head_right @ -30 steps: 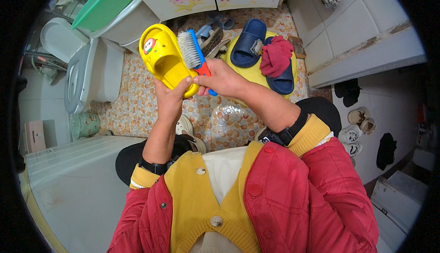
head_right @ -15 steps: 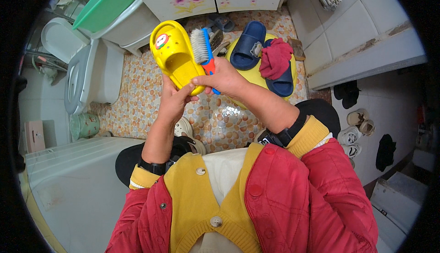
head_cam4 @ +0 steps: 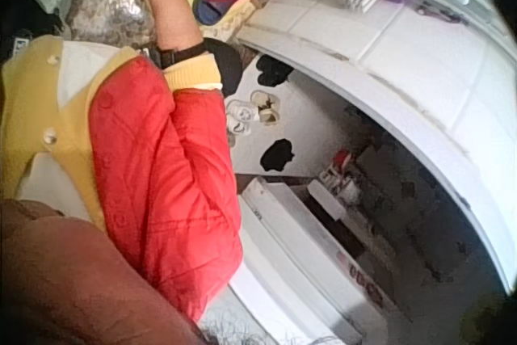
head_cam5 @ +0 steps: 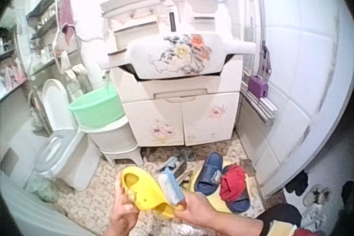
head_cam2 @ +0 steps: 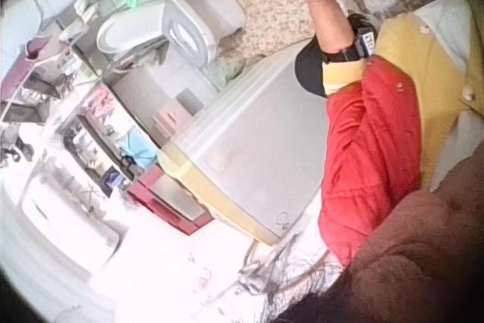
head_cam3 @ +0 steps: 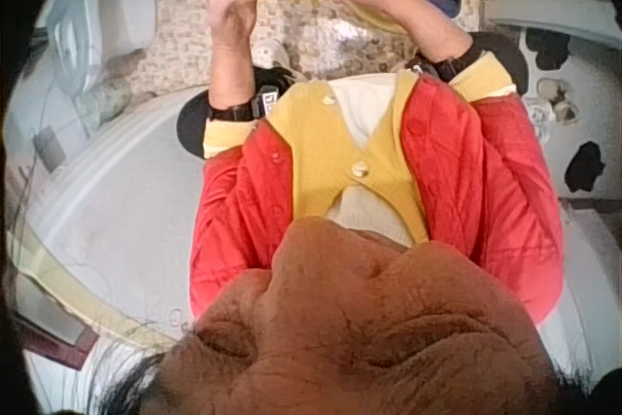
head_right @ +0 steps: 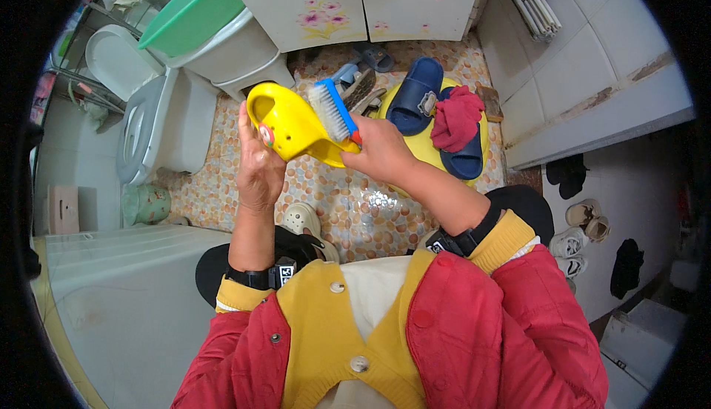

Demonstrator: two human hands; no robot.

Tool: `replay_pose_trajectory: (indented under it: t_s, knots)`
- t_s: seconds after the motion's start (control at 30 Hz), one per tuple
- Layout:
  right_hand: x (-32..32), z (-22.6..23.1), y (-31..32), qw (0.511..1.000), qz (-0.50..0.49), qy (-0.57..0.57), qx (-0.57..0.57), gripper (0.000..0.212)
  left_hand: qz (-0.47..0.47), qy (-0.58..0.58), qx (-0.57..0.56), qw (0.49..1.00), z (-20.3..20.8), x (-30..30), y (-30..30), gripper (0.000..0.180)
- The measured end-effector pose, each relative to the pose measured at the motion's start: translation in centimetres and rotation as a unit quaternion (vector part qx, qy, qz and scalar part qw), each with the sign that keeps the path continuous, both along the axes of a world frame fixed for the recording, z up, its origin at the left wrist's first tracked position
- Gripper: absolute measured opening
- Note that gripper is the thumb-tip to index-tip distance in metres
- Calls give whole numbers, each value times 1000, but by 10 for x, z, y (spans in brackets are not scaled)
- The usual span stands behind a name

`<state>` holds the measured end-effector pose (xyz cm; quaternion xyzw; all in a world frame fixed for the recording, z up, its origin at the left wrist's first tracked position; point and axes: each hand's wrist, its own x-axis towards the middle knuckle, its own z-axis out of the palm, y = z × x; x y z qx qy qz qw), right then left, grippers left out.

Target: The person scrubs a beige sandal with a blue brush in a green basin of water, then rinses the basin. The person then scrubs a yellow slipper with the same brush. Finally, the person resumes scrubbing the beige sandal.

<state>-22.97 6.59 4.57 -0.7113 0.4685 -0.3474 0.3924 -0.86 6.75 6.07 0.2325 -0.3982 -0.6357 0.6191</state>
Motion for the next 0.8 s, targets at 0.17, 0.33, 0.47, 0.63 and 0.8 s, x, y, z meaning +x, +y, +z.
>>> replay_pose_trajectory:
  t_s: [0.17,0.33,0.47,0.63,0.8]
  knots:
    - [-2,8,5,985,46,108,-123,33,114,-116,51,985,-10,7,-1,59]
    - [-2,10,9,950,115,213,-197,35,143,-140,109,974,-22,16,-2,30]
    - [-2,10,9,935,127,173,-280,35,136,20,112,984,-29,28,-7,27]
    - [-1,9,8,956,127,89,-248,34,139,-20,75,987,-30,39,-14,37]
    - [-7,10,4,916,41,158,-366,29,159,46,178,970,-18,25,-10,44]
